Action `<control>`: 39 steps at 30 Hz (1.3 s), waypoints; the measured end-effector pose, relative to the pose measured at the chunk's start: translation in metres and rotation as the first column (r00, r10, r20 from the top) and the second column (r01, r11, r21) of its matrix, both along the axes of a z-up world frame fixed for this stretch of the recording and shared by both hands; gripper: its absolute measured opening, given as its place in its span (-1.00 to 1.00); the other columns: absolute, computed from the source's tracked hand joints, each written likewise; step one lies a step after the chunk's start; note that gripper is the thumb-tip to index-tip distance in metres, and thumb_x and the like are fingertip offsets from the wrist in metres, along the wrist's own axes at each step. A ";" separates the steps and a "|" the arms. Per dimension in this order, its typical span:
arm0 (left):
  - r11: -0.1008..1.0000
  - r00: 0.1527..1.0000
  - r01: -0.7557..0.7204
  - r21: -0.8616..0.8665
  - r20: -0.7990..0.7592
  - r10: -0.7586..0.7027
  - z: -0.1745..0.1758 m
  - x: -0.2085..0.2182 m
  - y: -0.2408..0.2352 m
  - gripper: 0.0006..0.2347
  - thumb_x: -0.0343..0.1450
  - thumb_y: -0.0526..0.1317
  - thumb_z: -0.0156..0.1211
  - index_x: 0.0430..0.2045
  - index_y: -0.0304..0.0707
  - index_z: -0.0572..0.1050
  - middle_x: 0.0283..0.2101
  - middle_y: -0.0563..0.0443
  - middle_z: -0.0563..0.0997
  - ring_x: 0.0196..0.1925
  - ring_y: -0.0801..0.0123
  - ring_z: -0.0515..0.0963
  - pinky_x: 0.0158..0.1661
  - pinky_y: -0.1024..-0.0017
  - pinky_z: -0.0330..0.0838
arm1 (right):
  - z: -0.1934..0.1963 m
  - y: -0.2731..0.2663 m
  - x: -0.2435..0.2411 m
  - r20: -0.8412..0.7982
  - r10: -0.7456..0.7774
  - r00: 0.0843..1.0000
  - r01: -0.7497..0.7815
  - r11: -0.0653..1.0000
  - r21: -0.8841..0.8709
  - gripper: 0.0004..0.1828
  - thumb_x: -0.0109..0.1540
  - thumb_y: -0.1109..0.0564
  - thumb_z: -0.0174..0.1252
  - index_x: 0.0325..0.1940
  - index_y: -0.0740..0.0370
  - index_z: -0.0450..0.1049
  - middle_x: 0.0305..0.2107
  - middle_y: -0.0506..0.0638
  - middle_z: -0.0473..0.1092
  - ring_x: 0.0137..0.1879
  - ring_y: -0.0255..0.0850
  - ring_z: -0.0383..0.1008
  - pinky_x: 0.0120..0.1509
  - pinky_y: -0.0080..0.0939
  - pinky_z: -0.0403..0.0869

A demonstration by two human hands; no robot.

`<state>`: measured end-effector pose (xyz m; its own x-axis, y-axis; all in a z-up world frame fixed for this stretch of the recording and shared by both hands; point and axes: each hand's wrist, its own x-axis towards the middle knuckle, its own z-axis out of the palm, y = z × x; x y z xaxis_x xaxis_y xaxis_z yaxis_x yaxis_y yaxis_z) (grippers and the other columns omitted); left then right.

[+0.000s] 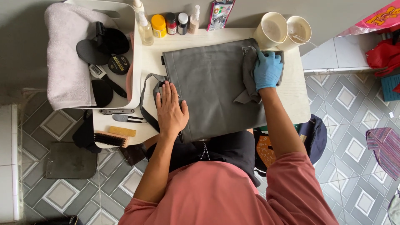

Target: A person cleans a grey tote bag using a brush to apply a cleaning agent and a cloth to wipe it dry.

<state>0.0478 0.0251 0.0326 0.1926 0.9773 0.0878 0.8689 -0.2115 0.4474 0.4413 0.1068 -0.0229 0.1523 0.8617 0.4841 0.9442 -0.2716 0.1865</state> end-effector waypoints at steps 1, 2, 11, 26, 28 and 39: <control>1.000 1.000 0.004 0.025 0.020 -0.004 0.000 0.000 0.000 -0.39 0.47 -0.13 0.00 0.44 -0.45 0.12 0.52 -0.35 0.12 0.57 0.02 0.08 0.48 0.07 -0.26 | 0.005 -0.012 0.002 -0.025 -0.026 0.999 0.025 0.999 -0.033 -0.76 0.18 0.03 0.29 -0.07 -0.21 0.60 -0.26 -0.04 0.35 -0.14 0.02 0.41 -0.28 -0.02 0.50; 0.999 0.999 0.007 0.049 0.040 -0.008 -0.001 -0.001 -0.001 -0.40 0.46 -0.15 0.03 0.42 -0.47 0.15 0.51 -0.38 0.14 0.56 0.00 0.11 0.47 0.06 -0.24 | 0.011 -0.025 0.004 -0.049 -0.051 0.997 0.048 0.997 -0.067 -0.77 0.21 0.05 0.26 -0.04 -0.16 0.61 -0.25 -0.02 0.36 -0.12 0.02 0.42 -0.24 -0.01 0.52; 0.929 0.645 0.066 0.364 0.695 -0.318 -0.007 -0.027 0.011 -0.72 0.46 -0.31 0.03 0.05 -0.34 0.48 0.13 -0.15 0.52 0.23 0.06 0.52 0.30 0.13 0.28 | 0.027 -0.132 0.030 -0.381 -0.163 0.910 0.138 0.986 -0.092 -0.83 0.25 -0.03 0.27 -0.12 -0.05 0.50 -0.30 -0.04 0.33 -0.09 0.03 0.46 -0.18 0.10 0.56; 0.723 0.402 0.680 0.122 0.762 -0.507 0.078 0.091 -0.091 -0.80 0.44 -0.21 0.29 -0.12 -0.26 0.54 -0.33 -0.17 0.62 -0.23 -0.11 0.66 -0.21 0.12 0.53 | 0.151 -0.264 -0.068 -0.877 0.454 0.159 -0.120 0.890 0.439 -0.79 0.30 0.24 0.32 -0.23 0.29 0.37 -0.60 0.00 0.16 -0.53 -0.33 0.19 -0.46 -0.34 0.22; 0.725 0.385 0.675 0.138 0.772 -0.505 0.082 0.081 -0.094 -0.84 0.47 -0.18 0.25 -0.17 -0.25 0.53 -0.37 -0.13 0.57 -0.28 0.00 0.63 -0.23 0.17 0.50 | 0.152 -0.279 -0.061 -0.873 0.478 0.091 -0.139 0.875 0.464 -0.73 0.31 0.27 0.33 -0.29 0.29 0.32 -0.56 0.03 0.20 -0.50 -0.33 0.19 -0.41 -0.37 0.24; 0.677 0.477 0.645 0.354 0.506 -0.718 0.154 0.042 -0.091 -0.75 0.57 -0.30 0.07 0.16 -0.20 0.43 -0.04 -0.07 0.60 -0.07 0.23 0.64 -0.03 0.33 0.61 | 0.179 -0.310 -0.036 -0.983 0.009 0.181 -0.365 0.929 -0.059 -0.86 0.28 0.31 0.22 -0.10 0.36 0.61 -0.11 0.11 0.60 0.04 -0.25 0.57 0.19 -0.34 0.53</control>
<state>0.0901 -0.0656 0.1866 0.6695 0.5376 0.5126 0.0107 -0.6970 0.7170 0.4054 -0.2030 0.1563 0.1556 0.9809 -0.1170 0.4407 -0.1749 -0.8804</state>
